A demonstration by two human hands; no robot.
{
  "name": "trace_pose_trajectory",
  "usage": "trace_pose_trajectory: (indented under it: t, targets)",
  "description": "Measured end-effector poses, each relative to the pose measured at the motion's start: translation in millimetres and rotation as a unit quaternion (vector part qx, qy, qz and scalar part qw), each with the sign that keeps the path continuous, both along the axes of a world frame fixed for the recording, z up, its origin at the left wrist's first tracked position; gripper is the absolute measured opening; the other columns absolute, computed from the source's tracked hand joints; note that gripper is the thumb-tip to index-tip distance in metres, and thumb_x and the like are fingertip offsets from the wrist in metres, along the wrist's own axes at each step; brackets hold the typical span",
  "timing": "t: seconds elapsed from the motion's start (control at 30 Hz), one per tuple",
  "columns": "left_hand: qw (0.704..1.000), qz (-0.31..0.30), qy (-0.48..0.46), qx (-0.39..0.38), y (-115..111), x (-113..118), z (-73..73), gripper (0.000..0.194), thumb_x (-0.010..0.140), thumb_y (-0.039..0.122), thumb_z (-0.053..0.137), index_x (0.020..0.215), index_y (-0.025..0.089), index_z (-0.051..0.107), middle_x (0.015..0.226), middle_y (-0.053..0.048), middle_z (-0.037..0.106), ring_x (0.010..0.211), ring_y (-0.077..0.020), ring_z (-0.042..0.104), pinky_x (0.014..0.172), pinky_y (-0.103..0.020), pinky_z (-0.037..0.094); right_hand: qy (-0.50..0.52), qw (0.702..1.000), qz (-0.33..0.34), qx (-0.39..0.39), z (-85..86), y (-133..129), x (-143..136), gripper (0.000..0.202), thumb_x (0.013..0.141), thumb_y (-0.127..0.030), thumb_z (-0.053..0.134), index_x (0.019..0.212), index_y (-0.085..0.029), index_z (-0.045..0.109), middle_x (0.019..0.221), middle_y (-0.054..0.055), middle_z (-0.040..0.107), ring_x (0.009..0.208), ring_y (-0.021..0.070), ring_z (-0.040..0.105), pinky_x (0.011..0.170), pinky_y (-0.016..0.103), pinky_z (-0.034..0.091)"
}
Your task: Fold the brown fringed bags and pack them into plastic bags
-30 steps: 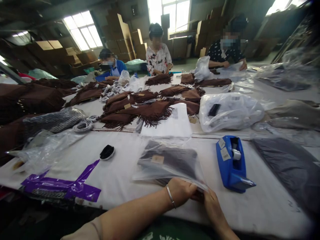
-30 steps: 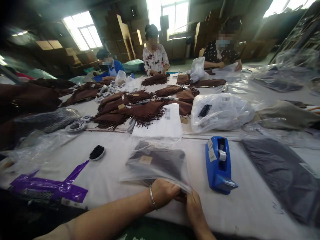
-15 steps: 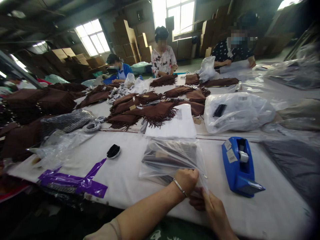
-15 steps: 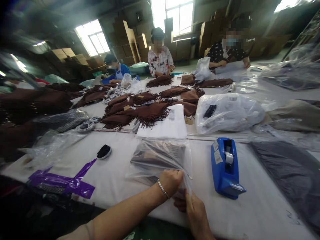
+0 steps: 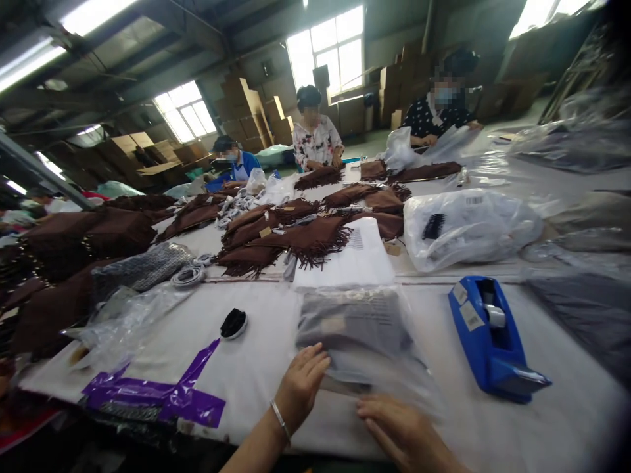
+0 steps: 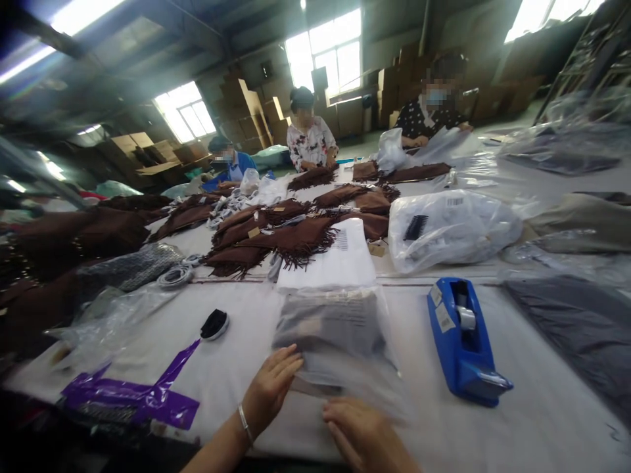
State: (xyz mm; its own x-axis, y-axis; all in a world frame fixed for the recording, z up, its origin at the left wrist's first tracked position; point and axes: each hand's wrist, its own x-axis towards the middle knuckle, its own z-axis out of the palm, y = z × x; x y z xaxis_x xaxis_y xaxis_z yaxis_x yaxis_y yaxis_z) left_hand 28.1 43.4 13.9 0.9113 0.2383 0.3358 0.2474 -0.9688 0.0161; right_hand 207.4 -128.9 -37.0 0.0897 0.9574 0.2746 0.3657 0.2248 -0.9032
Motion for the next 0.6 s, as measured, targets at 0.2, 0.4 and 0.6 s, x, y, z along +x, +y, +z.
trace_pose_trajectory:
  t: [0.2,0.4,0.6]
  targets:
    - [0.994,0.017,-0.098,0.041,6.4,1.0,-2.5,0.051,0.087,0.007,0.044,0.136,0.019,0.037,0.131,-0.008,0.053,0.130,-0.0236,0.038,0.112,-0.050,0.025,-0.261,0.964,-0.052,-0.012,11.0,80.3,-30.6,0.055,0.084,-0.016,0.043,0.134,-0.037,0.039,0.136,-0.004,0.047,0.121,0.0270,0.048,0.103,0.046,0.040]
    - [0.980,0.131,-0.015,0.147,30.4,-39.7,-34.7,0.070,0.078,-0.006,0.025,0.144,0.013,0.020,0.141,-0.010,0.040,0.134,-0.0207,0.031,0.111,-0.045,0.029,-0.355,0.934,-0.037,-0.009,-12.2,121.3,-10.3,0.054,0.081,-0.017,0.051,0.132,-0.034,0.043,0.139,0.001,0.040,0.129,0.0352,0.032,0.105,0.062,0.025]
    - [0.971,0.121,0.010,0.204,31.3,-61.1,-51.8,0.076,0.072,-0.009,0.025,0.144,0.013,0.021,0.137,-0.010,0.046,0.131,-0.0207,0.036,0.101,-0.037,0.045,-0.490,0.869,-0.021,0.062,-23.3,153.2,45.9,0.062,0.078,-0.015,0.054,0.135,-0.033,0.039,0.142,-0.001,0.035,0.128,0.0296,0.038,0.108,0.051,0.030]
